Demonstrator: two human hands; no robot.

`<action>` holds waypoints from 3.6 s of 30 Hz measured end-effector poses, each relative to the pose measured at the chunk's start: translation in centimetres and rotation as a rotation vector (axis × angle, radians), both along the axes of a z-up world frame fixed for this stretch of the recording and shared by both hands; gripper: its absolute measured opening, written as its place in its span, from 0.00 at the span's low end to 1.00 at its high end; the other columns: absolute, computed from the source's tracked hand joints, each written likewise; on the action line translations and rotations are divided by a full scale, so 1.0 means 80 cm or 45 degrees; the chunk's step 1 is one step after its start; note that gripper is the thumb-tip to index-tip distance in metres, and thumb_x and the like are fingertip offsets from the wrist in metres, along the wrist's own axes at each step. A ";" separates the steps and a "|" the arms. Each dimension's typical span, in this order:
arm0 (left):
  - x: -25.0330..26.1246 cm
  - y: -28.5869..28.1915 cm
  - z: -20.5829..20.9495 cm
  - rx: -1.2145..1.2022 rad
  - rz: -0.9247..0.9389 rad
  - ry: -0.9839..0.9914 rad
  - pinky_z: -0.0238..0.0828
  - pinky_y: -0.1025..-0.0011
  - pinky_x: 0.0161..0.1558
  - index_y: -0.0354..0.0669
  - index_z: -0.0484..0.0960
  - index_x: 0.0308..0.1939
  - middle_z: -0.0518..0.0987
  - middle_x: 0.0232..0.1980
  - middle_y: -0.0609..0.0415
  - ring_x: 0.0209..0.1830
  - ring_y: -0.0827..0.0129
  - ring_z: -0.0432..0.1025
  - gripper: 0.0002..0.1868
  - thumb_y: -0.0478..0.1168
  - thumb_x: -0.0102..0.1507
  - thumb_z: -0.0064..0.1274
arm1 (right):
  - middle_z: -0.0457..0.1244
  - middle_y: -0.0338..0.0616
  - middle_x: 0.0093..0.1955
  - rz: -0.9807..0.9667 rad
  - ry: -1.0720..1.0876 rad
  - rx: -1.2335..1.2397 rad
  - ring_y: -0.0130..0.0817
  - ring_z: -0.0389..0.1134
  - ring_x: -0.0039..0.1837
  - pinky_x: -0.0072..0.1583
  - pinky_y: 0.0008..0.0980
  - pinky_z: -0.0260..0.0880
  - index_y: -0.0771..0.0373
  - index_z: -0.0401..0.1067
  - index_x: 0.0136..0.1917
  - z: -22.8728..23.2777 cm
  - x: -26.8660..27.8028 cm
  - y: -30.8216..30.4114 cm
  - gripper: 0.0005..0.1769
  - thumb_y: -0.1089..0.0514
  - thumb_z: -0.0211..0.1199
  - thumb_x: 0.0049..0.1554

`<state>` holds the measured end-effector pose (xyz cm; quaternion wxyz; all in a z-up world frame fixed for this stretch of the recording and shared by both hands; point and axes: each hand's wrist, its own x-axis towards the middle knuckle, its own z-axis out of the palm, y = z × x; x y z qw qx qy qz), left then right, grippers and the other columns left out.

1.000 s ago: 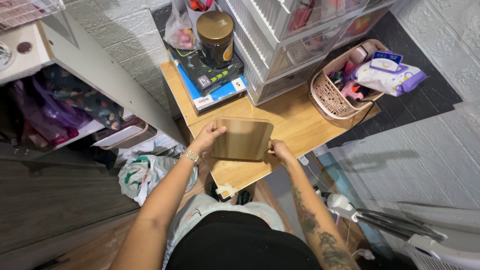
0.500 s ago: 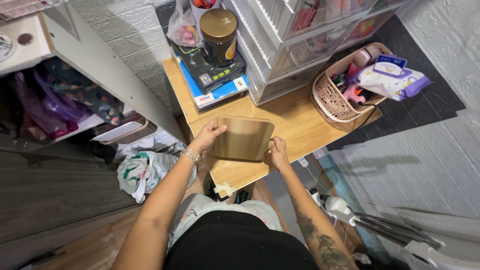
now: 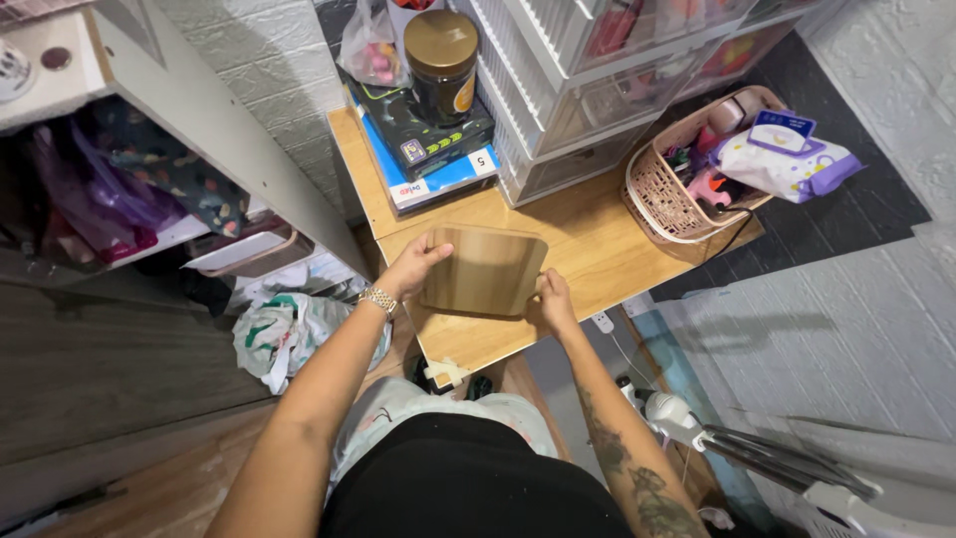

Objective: The person assembles a wooden cutting board by inserting dowels into pre-drilled holes, then wipes the tabletop with a tissue. The assembled board is placed upright on the table.

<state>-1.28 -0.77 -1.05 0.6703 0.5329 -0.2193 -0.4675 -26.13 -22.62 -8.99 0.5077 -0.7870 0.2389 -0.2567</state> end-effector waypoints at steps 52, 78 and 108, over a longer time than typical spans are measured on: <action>-0.047 0.053 0.014 0.501 0.240 -0.797 0.72 0.64 0.56 0.44 0.69 0.69 0.82 0.55 0.38 0.54 0.52 0.78 0.30 0.36 0.61 0.53 | 0.69 0.52 0.63 -0.313 0.091 0.451 0.32 0.71 0.61 0.61 0.30 0.70 0.71 0.64 0.72 0.047 0.014 0.046 0.27 0.63 0.59 0.61; 0.006 0.001 0.031 0.554 0.290 -1.122 0.66 0.55 0.63 0.36 0.62 0.71 0.74 0.63 0.32 0.62 0.41 0.69 0.33 0.34 0.62 0.51 | 0.69 0.38 0.55 -0.146 0.199 0.567 0.24 0.68 0.48 0.46 0.29 0.72 0.58 0.70 0.71 0.043 0.097 -0.045 0.21 0.61 0.53 0.65; -0.059 0.020 0.029 0.554 0.620 -1.209 0.46 0.45 0.71 0.33 0.41 0.79 0.55 0.75 0.22 0.72 0.28 0.48 0.48 0.34 0.61 0.52 | 0.48 0.54 0.81 0.149 0.231 0.253 0.44 0.54 0.77 0.71 0.38 0.59 0.62 0.42 0.82 0.017 0.124 -0.044 0.45 0.58 0.61 0.60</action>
